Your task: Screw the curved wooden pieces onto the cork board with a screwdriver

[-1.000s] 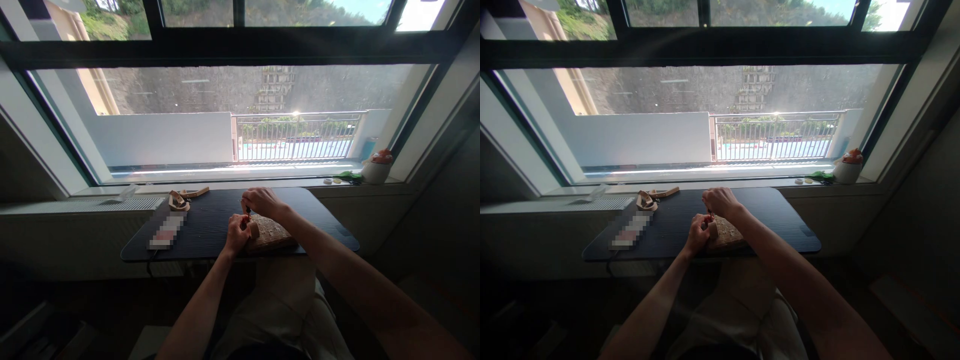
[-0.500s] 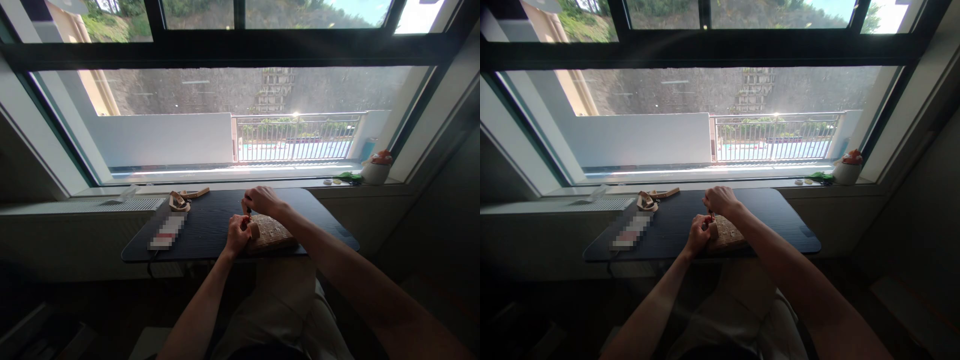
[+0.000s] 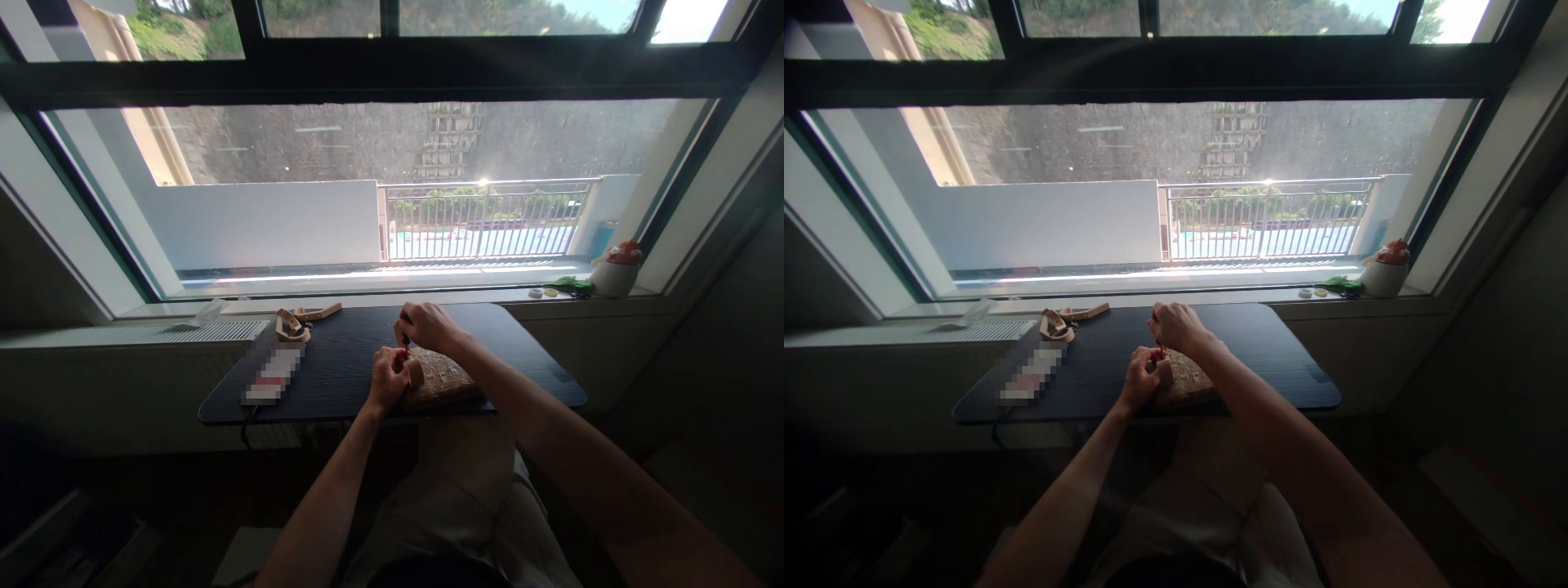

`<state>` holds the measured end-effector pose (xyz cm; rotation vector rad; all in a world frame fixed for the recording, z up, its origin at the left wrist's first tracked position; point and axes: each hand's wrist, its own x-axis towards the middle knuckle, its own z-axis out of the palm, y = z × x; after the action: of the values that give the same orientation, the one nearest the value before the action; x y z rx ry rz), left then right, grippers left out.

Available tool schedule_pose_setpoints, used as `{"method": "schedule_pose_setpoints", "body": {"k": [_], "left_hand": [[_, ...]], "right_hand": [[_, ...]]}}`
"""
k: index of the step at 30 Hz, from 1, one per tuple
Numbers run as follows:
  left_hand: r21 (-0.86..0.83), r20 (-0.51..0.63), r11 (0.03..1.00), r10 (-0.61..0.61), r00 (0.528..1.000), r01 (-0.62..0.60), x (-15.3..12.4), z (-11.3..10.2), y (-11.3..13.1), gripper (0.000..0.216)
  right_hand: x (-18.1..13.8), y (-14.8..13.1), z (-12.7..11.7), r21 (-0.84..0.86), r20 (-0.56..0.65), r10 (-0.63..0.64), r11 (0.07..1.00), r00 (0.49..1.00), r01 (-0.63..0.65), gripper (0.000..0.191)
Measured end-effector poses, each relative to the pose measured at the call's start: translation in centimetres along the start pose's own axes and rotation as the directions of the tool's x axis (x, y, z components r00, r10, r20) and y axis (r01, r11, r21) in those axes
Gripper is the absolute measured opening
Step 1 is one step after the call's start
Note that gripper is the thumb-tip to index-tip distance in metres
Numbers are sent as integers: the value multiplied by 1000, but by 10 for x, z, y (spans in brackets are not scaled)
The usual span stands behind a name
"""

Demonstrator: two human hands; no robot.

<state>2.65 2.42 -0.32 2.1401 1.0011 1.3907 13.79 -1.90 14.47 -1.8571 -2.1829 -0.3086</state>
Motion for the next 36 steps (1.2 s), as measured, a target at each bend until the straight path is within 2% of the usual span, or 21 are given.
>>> {"method": "schedule_pose_setpoints", "body": {"k": [6, 13, 16, 27, 36], "left_hand": [[6, -5, 1000, -4, 1000, 4, 0, 1, -1, 13], [4, 1, 1000, 7, 1000, -7, 0, 0, -1, 11], [3, -2, 1000, 4, 1000, -4, 0, 1, -1, 11], [-14, -2, 1000, 2, 1000, -3, -1, 2, -4, 13], [3, 5, 1000, 7, 1000, -7, 0, 0, -1, 13]], "right_hand": [[0, 1, 3, -1, -13, 22, 1000, 1000, -22, 33], [-3, 6, -11, -9, 0, -153, 988, 988, 153, 30], [-1, 3, -11, -13, -1, -183, 983, 983, 183, 29], [4, 3, 1, -90, -47, -42, 995, 998, 38, 33], [-5, 4, -13, -85, 21, -211, 974, 977, 212, 27]]}}
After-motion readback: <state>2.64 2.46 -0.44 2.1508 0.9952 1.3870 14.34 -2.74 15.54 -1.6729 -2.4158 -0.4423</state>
